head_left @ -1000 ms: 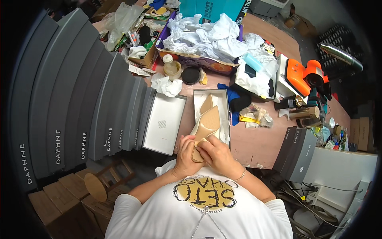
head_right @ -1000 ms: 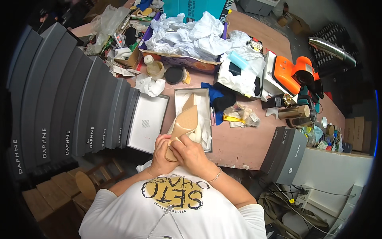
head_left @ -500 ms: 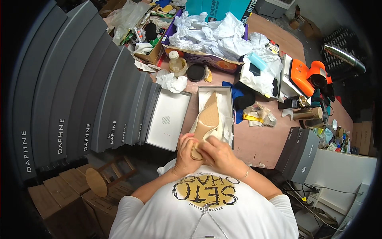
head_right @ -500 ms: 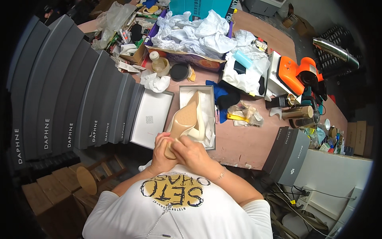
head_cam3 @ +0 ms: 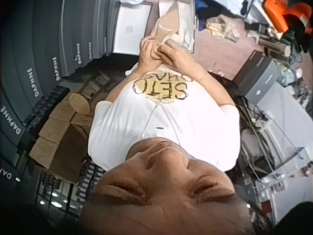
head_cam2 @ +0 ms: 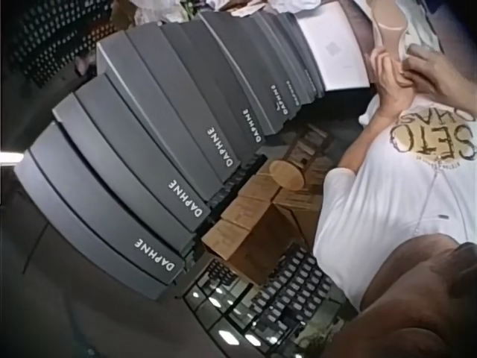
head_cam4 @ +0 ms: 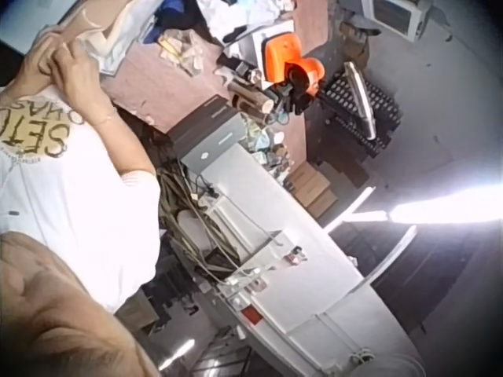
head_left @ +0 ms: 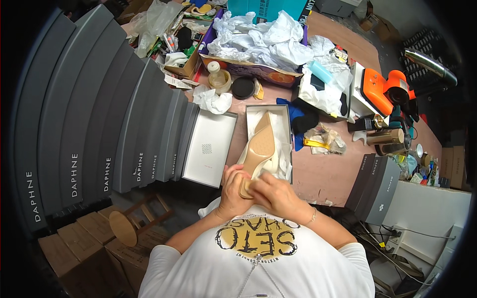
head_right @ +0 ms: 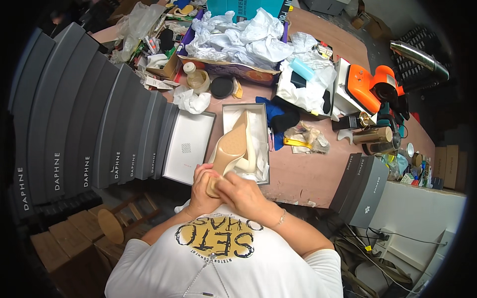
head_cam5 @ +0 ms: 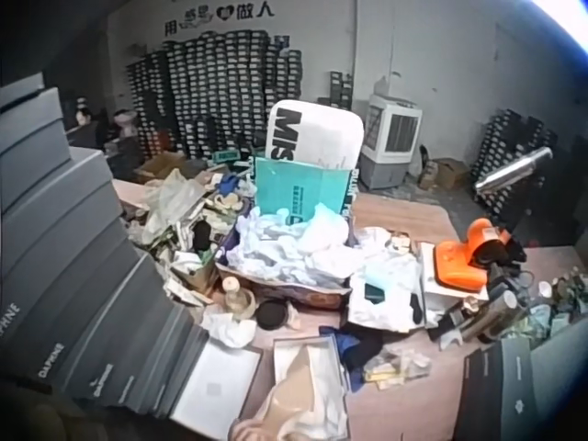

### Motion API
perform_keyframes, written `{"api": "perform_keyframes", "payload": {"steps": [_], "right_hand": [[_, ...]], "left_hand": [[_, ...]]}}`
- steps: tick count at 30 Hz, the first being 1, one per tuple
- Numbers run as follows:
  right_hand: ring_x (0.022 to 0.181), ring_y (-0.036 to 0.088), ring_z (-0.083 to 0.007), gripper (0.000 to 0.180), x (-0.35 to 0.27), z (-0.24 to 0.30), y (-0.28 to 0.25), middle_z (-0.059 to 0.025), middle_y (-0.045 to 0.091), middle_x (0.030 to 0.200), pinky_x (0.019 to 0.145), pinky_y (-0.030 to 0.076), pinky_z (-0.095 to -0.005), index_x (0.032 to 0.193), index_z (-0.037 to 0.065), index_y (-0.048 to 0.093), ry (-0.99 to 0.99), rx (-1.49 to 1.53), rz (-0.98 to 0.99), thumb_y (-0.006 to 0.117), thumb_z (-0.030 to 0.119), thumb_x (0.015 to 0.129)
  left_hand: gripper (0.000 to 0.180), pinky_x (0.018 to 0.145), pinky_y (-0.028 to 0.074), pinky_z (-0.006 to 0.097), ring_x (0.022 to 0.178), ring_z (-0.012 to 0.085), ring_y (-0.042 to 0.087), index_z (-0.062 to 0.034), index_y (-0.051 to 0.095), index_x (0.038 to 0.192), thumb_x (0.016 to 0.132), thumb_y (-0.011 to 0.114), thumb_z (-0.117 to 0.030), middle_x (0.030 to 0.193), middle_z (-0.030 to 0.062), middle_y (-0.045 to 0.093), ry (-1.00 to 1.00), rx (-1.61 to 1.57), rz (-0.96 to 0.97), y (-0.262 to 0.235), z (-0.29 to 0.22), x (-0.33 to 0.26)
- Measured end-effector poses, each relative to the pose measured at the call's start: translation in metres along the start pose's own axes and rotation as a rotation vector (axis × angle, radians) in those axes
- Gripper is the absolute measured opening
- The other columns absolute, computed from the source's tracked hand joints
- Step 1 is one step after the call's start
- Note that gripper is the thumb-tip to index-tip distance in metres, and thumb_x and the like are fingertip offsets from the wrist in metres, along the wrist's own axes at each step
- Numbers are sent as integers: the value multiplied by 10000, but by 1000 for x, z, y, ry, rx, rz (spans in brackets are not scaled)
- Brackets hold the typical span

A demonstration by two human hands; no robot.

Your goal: Inspecting, cleaning, and packing high-heeled shoes into a box.

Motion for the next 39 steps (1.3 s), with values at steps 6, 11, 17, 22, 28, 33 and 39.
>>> {"api": "perform_keyframes", "payload": {"steps": [6,11,17,22,28,33,39], "right_hand": [[643,598,-310,117,-3,4,8,-117,522,835,556,503,-380,893,64,589,-80,23,-57,655,132,824],[648,589,-298,131,13,-5,-2,-111,526,798,551,487,-373,931,60,624,-1,-42,-141,672,82,811],[729,590,-304,107,17,-33,-35,-141,565,828,649,482,-367,926,10,628,154,104,-429,659,24,825],[687,595,-279,141,10,6,-27,-100,559,866,579,491,-354,948,62,604,-71,87,-91,665,105,828],[673,590,-284,112,18,-52,12,-129,568,864,609,487,-353,892,58,577,70,-2,-129,644,134,845],[680,553,-133,114,-35,-189,37,-38,607,806,641,438,-248,889,35,617,578,633,-371,631,147,899],[710,515,-63,133,10,-233,60,17,595,781,641,421,-216,856,29,639,875,906,-136,643,155,899]], "left_hand": [[490,1081,219,549,1174,334,465,-36,513,979,612,796,-198,1045,136,544,-7,1,35,3,5,-3],[532,1096,200,547,1186,318,465,-27,520,1028,600,796,-181,1061,134,538,61,74,29,3,-1,1],[417,1108,150,577,1181,330,459,-86,498,955,608,731,-102,1030,82,550,131,-19,-45,-8,-7,6],[425,1102,160,581,1175,340,464,-76,497,956,605,735,-98,1022,89,549,127,25,-82,-12,-4,8],[398,1082,223,566,1137,355,486,-59,501,941,610,722,-64,987,110,540,49,99,-123,-17,10,11],[392,1044,270,545,1141,360,476,-54,507,947,615,714,-30,1015,123,543,-49,288,-290,-41,59,34],[683,1072,259,522,1278,360,366,-14,471,1229,655,803,-179,1244,176,481,-176,570,14,-32,110,25]]}}
Point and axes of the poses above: each hand's wrist, its own x-axis towards the middle knuckle, its own y-axis out of the palm, z = x × y, the point moved 4 cm from there along x, towards the middle knuckle
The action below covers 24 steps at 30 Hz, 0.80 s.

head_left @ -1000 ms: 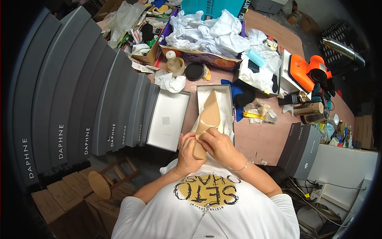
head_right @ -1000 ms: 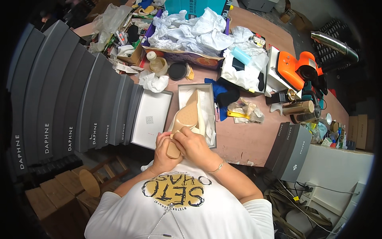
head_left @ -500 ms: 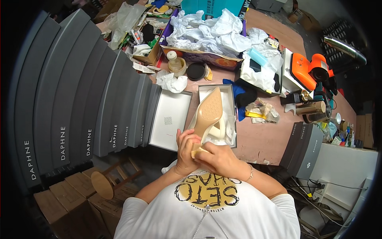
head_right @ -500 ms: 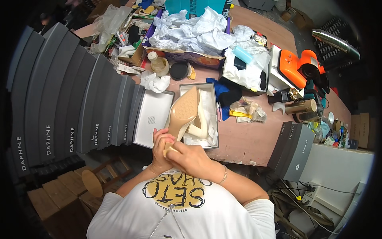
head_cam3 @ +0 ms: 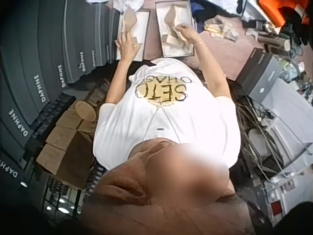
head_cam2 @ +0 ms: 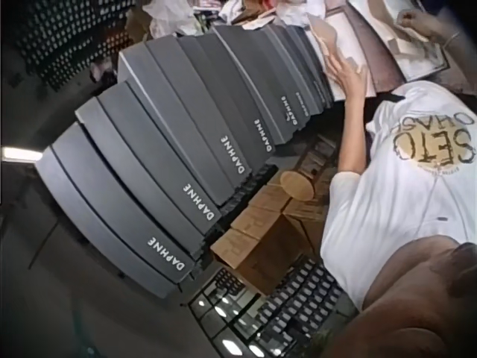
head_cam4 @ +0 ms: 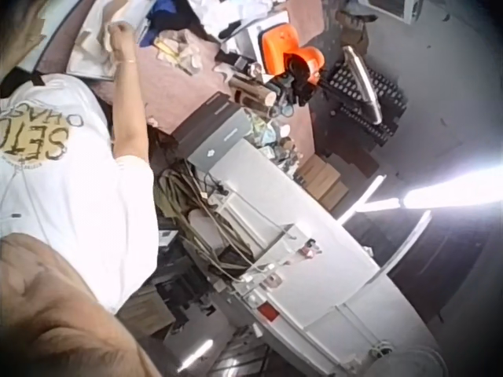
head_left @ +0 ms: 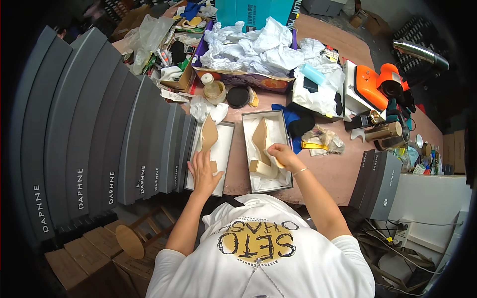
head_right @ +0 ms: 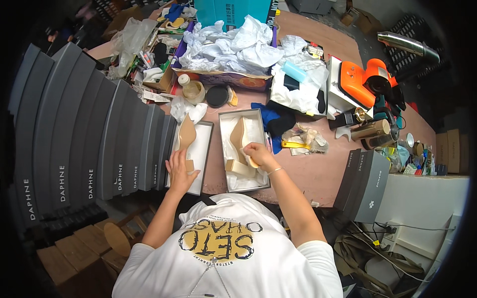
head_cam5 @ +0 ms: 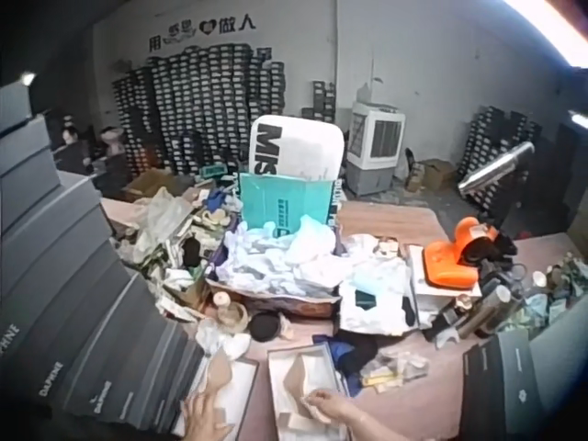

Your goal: Inspecting, cleaning, and packing high-heeled shoes into a box.

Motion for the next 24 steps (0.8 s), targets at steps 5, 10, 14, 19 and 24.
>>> {"api": "perform_keyframes", "payload": {"steps": [5,10,14,19,24], "right_hand": [[647,526,-79,145,-13,22,0,4,611,784,585,432,-239,858,14,642,-198,-91,-14,641,153,897],[616,531,-58,164,-84,59,27,14,607,784,552,436,-208,944,42,615,-287,370,178,638,204,921],[606,525,-46,159,-114,62,38,18,592,763,544,436,-195,974,65,596,-306,448,187,640,209,923],[795,537,-90,123,-141,47,8,-10,575,889,653,447,-249,928,30,624,-297,1,-52,639,152,919],[772,594,-228,120,-200,113,66,-79,567,914,656,484,-331,935,54,613,-947,-693,-194,656,78,826]], "left_hand": [[807,1073,338,395,1296,317,412,49,396,1359,747,801,-286,1381,227,417,-133,-605,307,5,-40,-10],[762,1041,363,364,1260,303,462,31,443,1319,727,820,-267,1344,240,463,-304,-1490,280,39,-77,-25],[362,1022,374,365,1223,260,489,-23,564,1051,748,758,-65,1247,172,549,-9,-1173,49,-21,-105,4],[375,959,429,394,1086,303,555,-35,545,983,672,755,-25,1018,129,600,232,-839,-44,-37,-116,1],[397,990,383,486,1011,335,552,-53,548,978,632,744,-57,964,121,583,358,-659,-88,-34,-122,-7]]}}
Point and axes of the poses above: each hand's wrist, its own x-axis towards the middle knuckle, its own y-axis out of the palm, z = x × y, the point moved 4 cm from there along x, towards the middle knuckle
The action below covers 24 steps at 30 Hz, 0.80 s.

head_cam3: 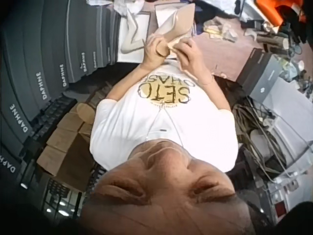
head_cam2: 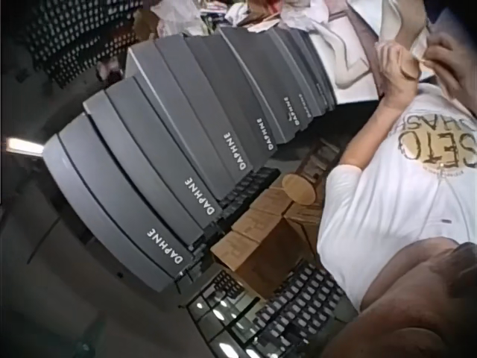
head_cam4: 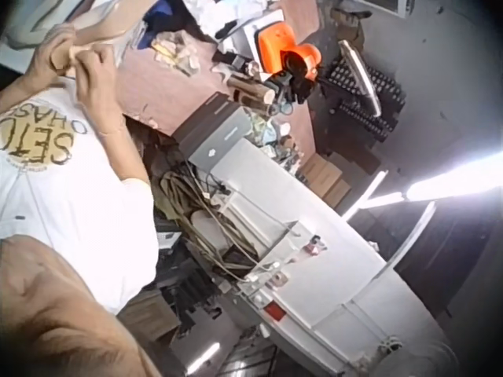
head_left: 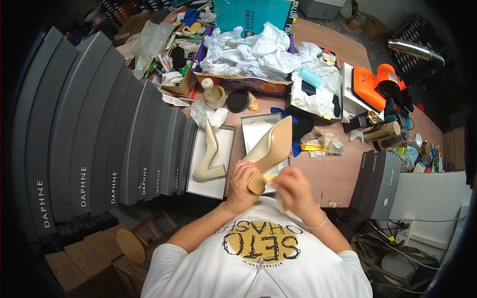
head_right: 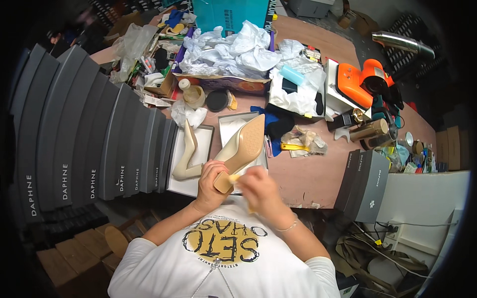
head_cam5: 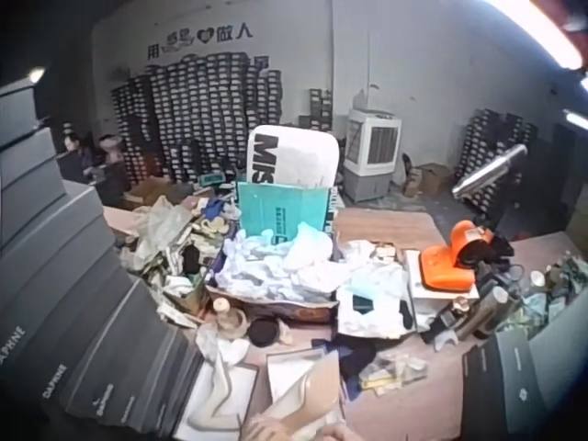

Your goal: Inspecting, cleaning, and packing high-heeled shoes into a box.

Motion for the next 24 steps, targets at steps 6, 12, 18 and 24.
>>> {"api": "perform_keyframes", "payload": {"steps": [6,12,18,24], "right_hand": [[660,564,-255,123,8,-16,9,-90,545,845,603,475,-318,947,71,594,-61,-60,-93,650,103,843],[762,506,-108,122,12,-95,-52,-22,558,846,691,410,-228,907,8,596,469,887,-473,634,123,902],[788,544,-173,111,40,-50,-64,-70,568,873,702,448,-273,921,-6,609,206,180,-490,649,86,872],[712,601,-323,61,34,-38,-22,-108,525,824,594,492,-397,883,84,573,-38,-354,-144,609,128,858]], "left_hand": [[369,1018,367,517,1002,330,564,-62,539,947,655,764,-41,954,116,576,-86,-85,-57,-2,12,-16],[371,1038,357,531,1002,309,564,-67,540,946,655,766,-28,946,90,574,-23,-164,-20,-10,1,-12],[378,1036,359,535,1005,302,565,-77,550,952,648,773,-43,952,89,579,77,-96,48,-10,-4,-14],[379,1047,345,543,1000,308,573,-75,549,947,641,772,-66,940,94,579,89,-71,133,-8,-8,-18]]}}
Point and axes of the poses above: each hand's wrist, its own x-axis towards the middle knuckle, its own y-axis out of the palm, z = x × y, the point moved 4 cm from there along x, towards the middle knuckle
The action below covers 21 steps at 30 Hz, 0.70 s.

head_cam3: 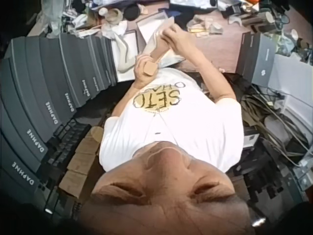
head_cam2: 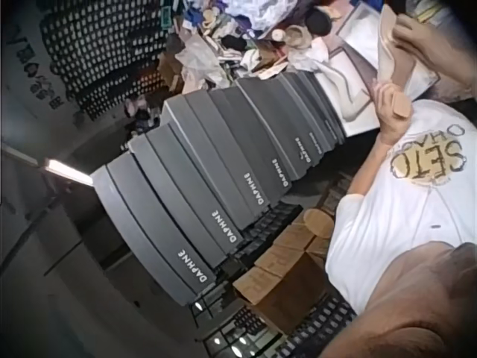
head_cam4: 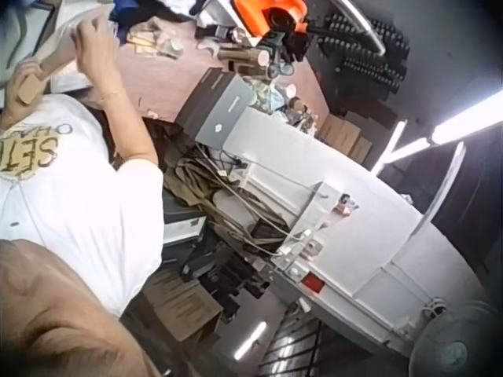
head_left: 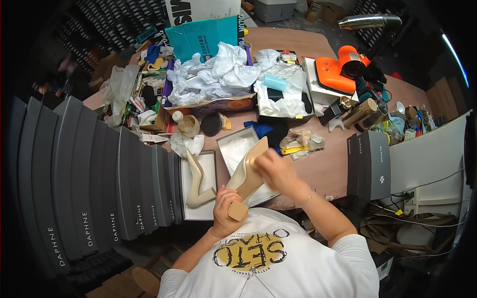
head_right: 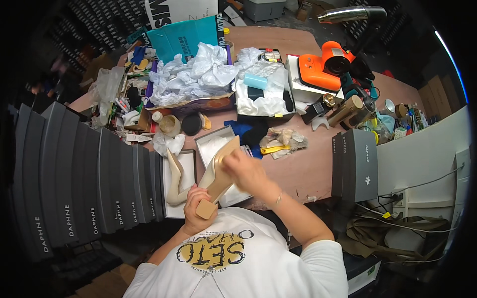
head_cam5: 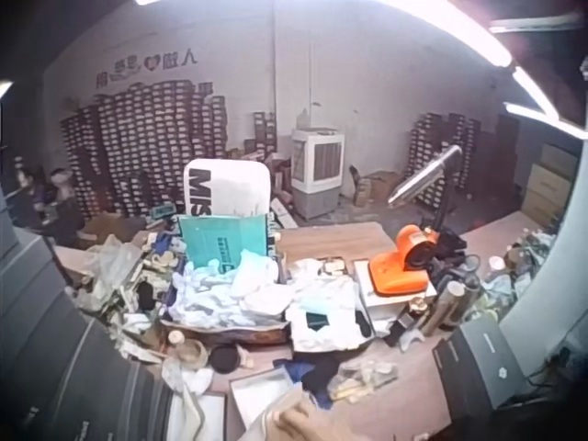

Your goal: Inspecting, cleaning, and packing high-heeled shoes into a box.

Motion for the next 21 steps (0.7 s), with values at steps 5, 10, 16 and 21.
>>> {"api": "perform_keyframes", "payload": {"steps": [5,10,16,21], "right_hand": [[683,568,-334,92,-8,10,11,-117,524,815,571,470,-403,890,79,584,-1,16,158,618,161,867],[703,596,-330,165,7,-66,23,-120,520,803,571,480,-399,845,91,542,153,-106,1,620,234,869],[688,582,-343,130,-8,-38,20,-120,526,810,560,476,-404,895,93,558,125,-41,107,614,208,870],[707,600,-337,74,-26,23,15,-121,540,857,570,481,-427,887,93,540,-74,68,307,583,150,871]], "left_hand": [[380,1046,348,542,1006,318,575,-65,545,938,633,771,-63,932,98,579,-56,-37,-9,2,7,-12],[362,1051,360,523,991,308,572,-54,535,930,647,761,-39,929,103,579,-114,-98,27,3,6,-14],[355,1041,382,503,988,303,572,-52,533,919,641,750,-7,936,107,581,-182,-168,-17,6,10,-16],[360,1040,384,495,990,302,572,-50,534,927,642,750,-11,951,111,580,-105,-127,23,6,8,-10]]}}
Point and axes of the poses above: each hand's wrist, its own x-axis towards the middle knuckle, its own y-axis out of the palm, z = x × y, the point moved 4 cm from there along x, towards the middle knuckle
